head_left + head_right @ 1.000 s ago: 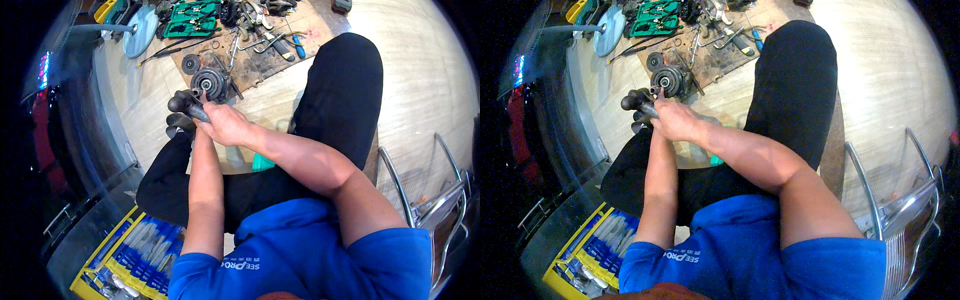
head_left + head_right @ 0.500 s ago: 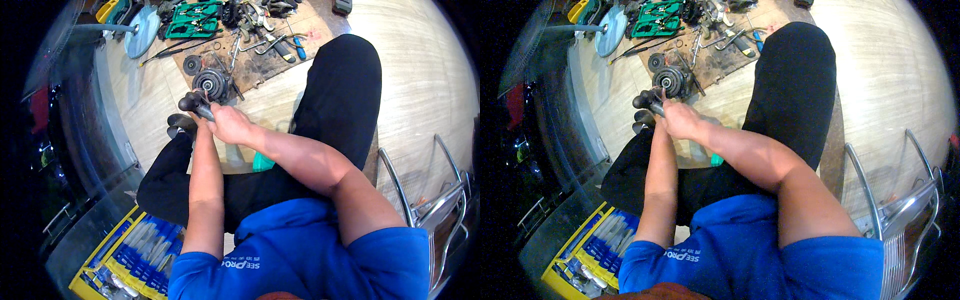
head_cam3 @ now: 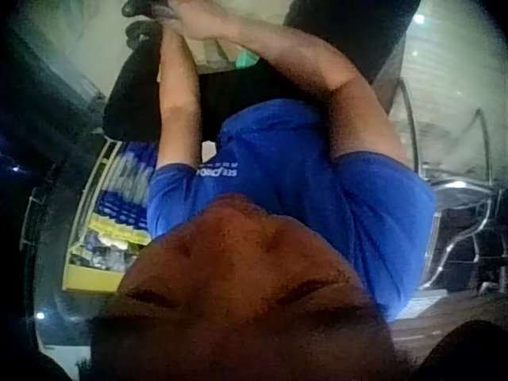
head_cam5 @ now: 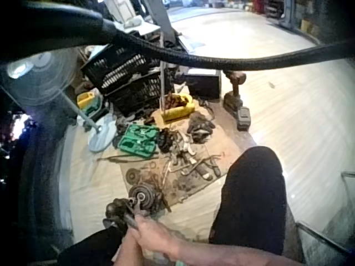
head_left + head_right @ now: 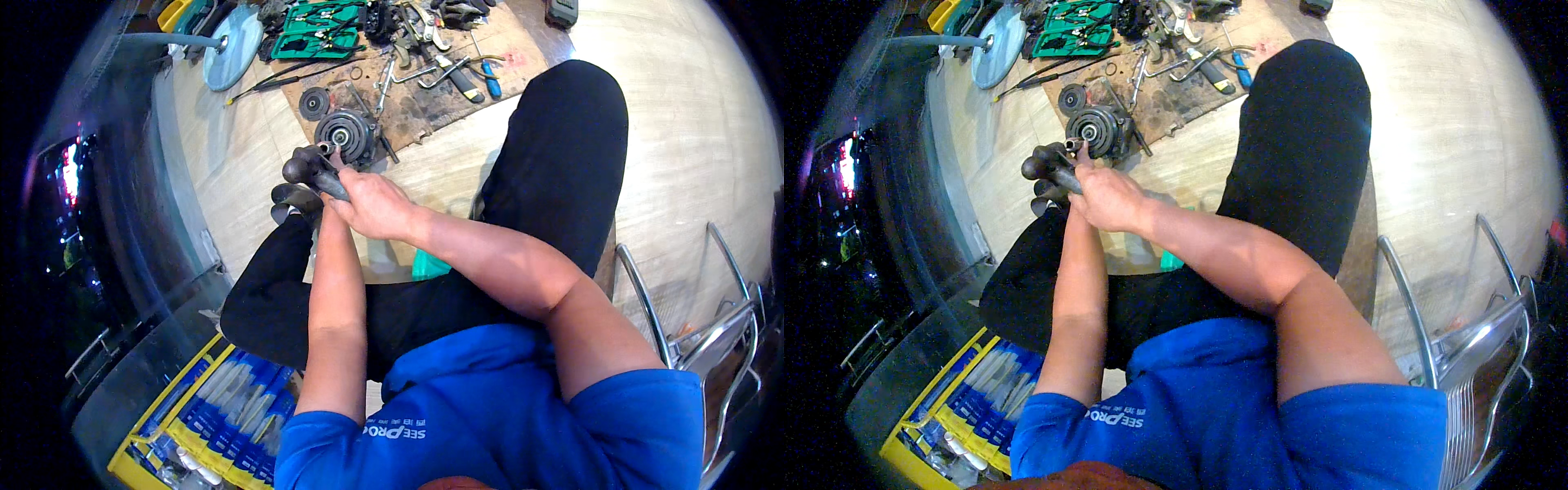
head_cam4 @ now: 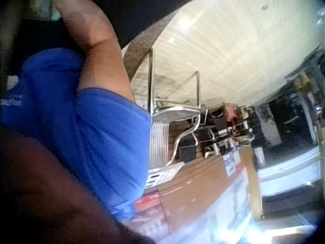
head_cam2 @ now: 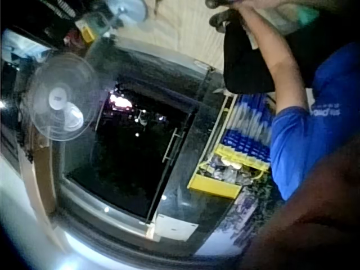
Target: The person uses a hammer and a metal rod to strike a mechanical component. The person then picks up a pair of pliers and uses them to manipulate a small part on the component while sitting on a stool.
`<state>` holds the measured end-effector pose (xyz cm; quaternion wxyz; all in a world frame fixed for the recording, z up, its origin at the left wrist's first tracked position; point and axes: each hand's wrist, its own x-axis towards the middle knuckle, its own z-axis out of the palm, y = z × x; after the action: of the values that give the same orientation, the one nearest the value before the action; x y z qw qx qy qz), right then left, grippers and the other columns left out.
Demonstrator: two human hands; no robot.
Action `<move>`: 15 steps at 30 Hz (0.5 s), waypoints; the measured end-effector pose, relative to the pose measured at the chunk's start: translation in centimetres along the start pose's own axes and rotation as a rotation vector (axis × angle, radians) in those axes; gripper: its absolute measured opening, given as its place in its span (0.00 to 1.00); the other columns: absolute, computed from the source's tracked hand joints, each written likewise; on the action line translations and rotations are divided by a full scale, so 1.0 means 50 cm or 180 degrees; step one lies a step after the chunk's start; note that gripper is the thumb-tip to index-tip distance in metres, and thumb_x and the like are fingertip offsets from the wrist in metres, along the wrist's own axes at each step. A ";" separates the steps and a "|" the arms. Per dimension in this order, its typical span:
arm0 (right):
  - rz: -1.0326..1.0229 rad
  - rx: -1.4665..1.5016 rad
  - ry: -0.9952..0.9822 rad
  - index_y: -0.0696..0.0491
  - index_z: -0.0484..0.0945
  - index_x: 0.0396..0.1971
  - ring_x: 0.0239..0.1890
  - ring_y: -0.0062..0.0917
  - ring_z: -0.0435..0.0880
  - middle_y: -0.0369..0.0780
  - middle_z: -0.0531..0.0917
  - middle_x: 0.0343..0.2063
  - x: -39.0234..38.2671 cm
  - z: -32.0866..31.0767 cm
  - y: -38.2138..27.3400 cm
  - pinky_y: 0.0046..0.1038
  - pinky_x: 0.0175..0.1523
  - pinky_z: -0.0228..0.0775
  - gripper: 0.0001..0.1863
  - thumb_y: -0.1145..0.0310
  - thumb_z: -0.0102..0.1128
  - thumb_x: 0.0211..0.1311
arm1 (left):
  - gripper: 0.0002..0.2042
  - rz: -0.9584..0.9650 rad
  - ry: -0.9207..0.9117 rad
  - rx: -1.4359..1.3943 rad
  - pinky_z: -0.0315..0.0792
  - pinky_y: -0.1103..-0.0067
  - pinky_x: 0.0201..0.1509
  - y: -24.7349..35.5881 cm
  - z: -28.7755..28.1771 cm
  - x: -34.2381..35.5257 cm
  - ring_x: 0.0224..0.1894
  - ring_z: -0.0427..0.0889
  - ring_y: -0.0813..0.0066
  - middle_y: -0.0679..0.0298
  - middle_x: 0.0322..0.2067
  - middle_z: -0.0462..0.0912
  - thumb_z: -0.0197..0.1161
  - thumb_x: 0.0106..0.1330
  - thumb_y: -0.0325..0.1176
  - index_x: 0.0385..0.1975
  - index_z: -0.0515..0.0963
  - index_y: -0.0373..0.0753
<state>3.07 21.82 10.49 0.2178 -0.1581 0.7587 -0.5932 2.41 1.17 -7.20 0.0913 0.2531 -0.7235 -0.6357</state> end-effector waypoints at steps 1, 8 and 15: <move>0.0055 0.0009 -0.0075 0.63 0.69 0.39 0.39 0.55 0.81 0.58 0.82 0.32 0.002 0.004 -0.010 0.50 0.45 0.72 0.17 0.64 0.59 0.59 | 0.13 0.0382 0.0095 0.0667 0.68 0.72 0.54 -0.003 -0.016 0.010 0.47 0.75 0.65 0.63 0.42 0.78 0.63 0.66 0.39 0.44 0.75 0.40; -0.0034 -0.0095 -0.0042 0.63 0.69 0.40 0.38 0.55 0.81 0.59 0.81 0.31 0.001 0.005 0.004 0.50 0.44 0.73 0.18 0.64 0.58 0.60 | 0.15 0.0300 -0.0023 0.1503 0.67 0.72 0.53 -0.001 -0.022 0.027 0.45 0.74 0.65 0.60 0.45 0.79 0.60 0.69 0.40 0.49 0.74 0.38; 0.0170 -0.0244 -0.0245 0.63 0.69 0.40 0.40 0.55 0.81 0.58 0.82 0.33 0.006 -0.001 -0.003 0.50 0.46 0.72 0.18 0.63 0.58 0.60 | 0.16 0.0428 0.0049 0.1720 0.65 0.71 0.59 -0.021 -0.030 0.030 0.50 0.75 0.62 0.59 0.45 0.80 0.58 0.68 0.44 0.46 0.76 0.37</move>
<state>2.80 21.67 10.62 0.2563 -0.1688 0.7759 -0.5512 2.09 -0.93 -8.24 0.0679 0.2245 -0.8813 -0.4103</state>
